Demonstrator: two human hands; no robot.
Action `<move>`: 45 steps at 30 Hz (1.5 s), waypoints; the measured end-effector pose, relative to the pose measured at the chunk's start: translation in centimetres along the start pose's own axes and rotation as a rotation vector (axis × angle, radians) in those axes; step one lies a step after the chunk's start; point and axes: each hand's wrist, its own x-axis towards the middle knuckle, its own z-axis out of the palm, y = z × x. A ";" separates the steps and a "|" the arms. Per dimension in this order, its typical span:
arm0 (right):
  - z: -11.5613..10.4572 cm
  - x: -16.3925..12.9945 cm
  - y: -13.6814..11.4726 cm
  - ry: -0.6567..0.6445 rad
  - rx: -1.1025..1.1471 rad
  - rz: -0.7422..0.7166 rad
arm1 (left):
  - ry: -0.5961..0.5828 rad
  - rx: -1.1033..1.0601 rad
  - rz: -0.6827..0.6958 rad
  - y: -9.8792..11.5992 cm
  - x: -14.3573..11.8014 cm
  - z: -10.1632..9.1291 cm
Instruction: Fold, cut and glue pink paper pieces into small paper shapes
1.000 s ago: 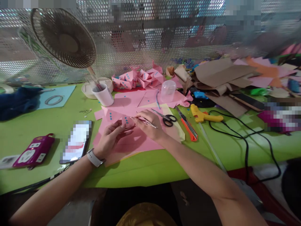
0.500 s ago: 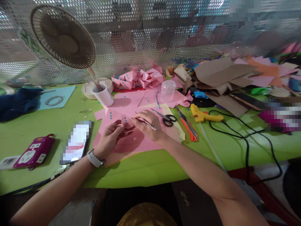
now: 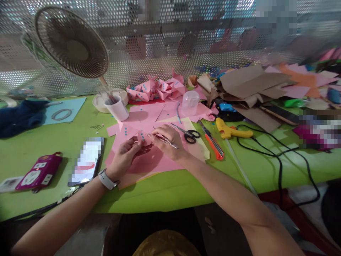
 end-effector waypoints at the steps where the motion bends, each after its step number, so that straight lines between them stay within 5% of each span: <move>1: 0.0 0.0 -0.1 -0.002 0.006 0.002 | 0.001 -0.003 -0.005 0.0 0.0 0.0; 8: -1.0 0.5 -1.3 0.187 0.281 0.206 | 0.034 -0.049 -0.011 0.0 0.2 -0.2; 13: -1.7 0.5 -1.4 0.287 0.354 0.215 | 0.024 -0.062 -0.002 -0.3 0.3 -0.5; 22: -2.2 -0.2 -3.5 0.024 0.404 0.384 | -0.003 -0.084 0.018 -0.3 0.2 -0.7; 29: -1.7 0.0 -2.9 -0.118 0.537 0.507 | 0.006 -0.162 0.010 -0.1 0.2 -0.6; 45: -1.2 -0.7 -2.5 -0.095 0.324 0.320 | 0.046 -0.233 0.026 -0.2 0.3 -1.0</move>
